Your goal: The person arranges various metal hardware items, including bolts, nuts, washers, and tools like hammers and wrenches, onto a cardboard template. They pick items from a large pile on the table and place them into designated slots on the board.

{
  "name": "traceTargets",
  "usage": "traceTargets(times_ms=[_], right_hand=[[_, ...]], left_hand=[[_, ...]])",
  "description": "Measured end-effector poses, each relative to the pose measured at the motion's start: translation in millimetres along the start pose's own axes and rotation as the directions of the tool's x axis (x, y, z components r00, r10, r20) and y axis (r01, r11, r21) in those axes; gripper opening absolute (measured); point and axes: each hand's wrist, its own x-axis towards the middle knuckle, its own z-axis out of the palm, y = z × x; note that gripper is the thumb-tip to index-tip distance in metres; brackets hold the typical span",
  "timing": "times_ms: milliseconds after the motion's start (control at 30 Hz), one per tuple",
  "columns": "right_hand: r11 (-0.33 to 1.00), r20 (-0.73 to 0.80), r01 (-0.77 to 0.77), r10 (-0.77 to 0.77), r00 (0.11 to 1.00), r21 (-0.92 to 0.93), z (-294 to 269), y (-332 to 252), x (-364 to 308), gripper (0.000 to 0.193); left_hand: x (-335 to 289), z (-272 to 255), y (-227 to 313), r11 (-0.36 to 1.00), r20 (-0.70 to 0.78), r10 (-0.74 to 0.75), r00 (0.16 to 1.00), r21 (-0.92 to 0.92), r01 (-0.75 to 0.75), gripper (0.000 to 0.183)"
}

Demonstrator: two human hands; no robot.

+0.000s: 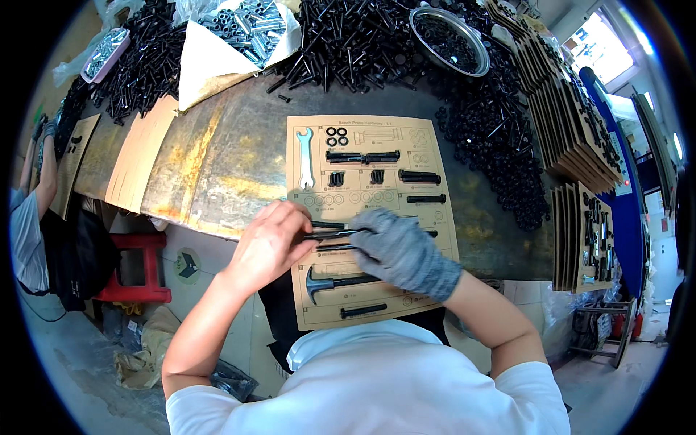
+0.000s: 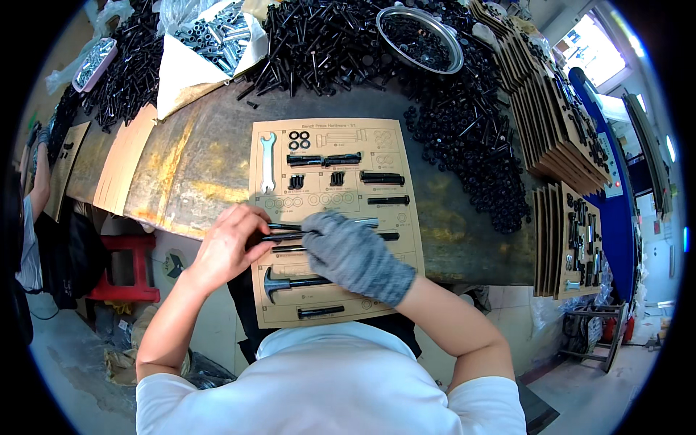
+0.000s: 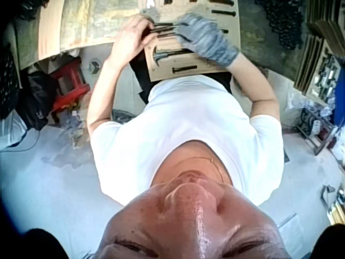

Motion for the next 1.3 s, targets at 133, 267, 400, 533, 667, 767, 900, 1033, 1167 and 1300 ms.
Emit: traceTargets(times_ms=[133, 267, 400, 533, 667, 767, 900, 1033, 1167, 1300], right_hand=[[0.987, 0.091, -0.035, 0.050, 0.995, -0.155, 23, -1, 14, 0.021], [0.984, 0.002, -0.040, 0.041, 0.999, -0.171, 14, -1, 14, 0.029], [0.957, 0.063, -0.268, 0.276, 0.959, -0.115, 5, 2, 14, 0.052], [0.964, 0.055, -0.264, 0.266, 0.962, -0.046, 13, 8, 9, 0.053], [0.963, 0.058, -0.269, 0.270, 0.961, -0.031, 15, 11, 6, 0.056], [0.973, 0.019, -0.225, 0.226, 0.974, -0.053, 19, 14, 4, 0.058], [0.976, 0.052, -0.216, 0.217, 0.975, -0.029, 15, 20, 4, 0.058], [0.979, 0.055, -0.201, 0.202, 0.978, -0.024, 9, 26, 2, 0.058], [0.979, 0.056, -0.203, 0.203, 0.978, -0.004, 6, 29, 0, 0.057], [0.973, 0.067, -0.229, 0.229, 0.971, -0.005, -3, 37, -7, 0.057]], left_hand=[[-6, -13, 2, 0.995, -0.016, -0.076, 0.997, -0.060, 0.075, 0.046], [3, -16, 2, 0.980, 0.053, -0.076, 0.996, 0.187, 0.065, 0.059], [9, 2, -2, 0.982, 0.057, -0.010, 0.998, 0.187, -0.001, 0.057], [10, 10, -1, 0.986, 0.079, -0.052, 0.996, 0.164, 0.039, 0.050], [10, 10, 4, 0.975, 0.067, -0.071, 0.995, 0.217, 0.055, 0.045], [9, 13, 5, 0.965, 0.029, -0.071, 0.997, 0.253, 0.062, 0.044], [10, 22, 6, 0.964, -0.016, -0.069, 0.997, 0.255, 0.071, 0.044], [15, 24, 13, 0.955, -0.005, -0.094, 0.996, 0.283, 0.091, 0.042], [19, 25, 17, 0.970, -0.009, -0.074, 0.997, 0.230, 0.075, 0.040], [33, 28, 32, 0.975, -0.008, -0.111, 0.994, 0.194, 0.111, 0.040]])
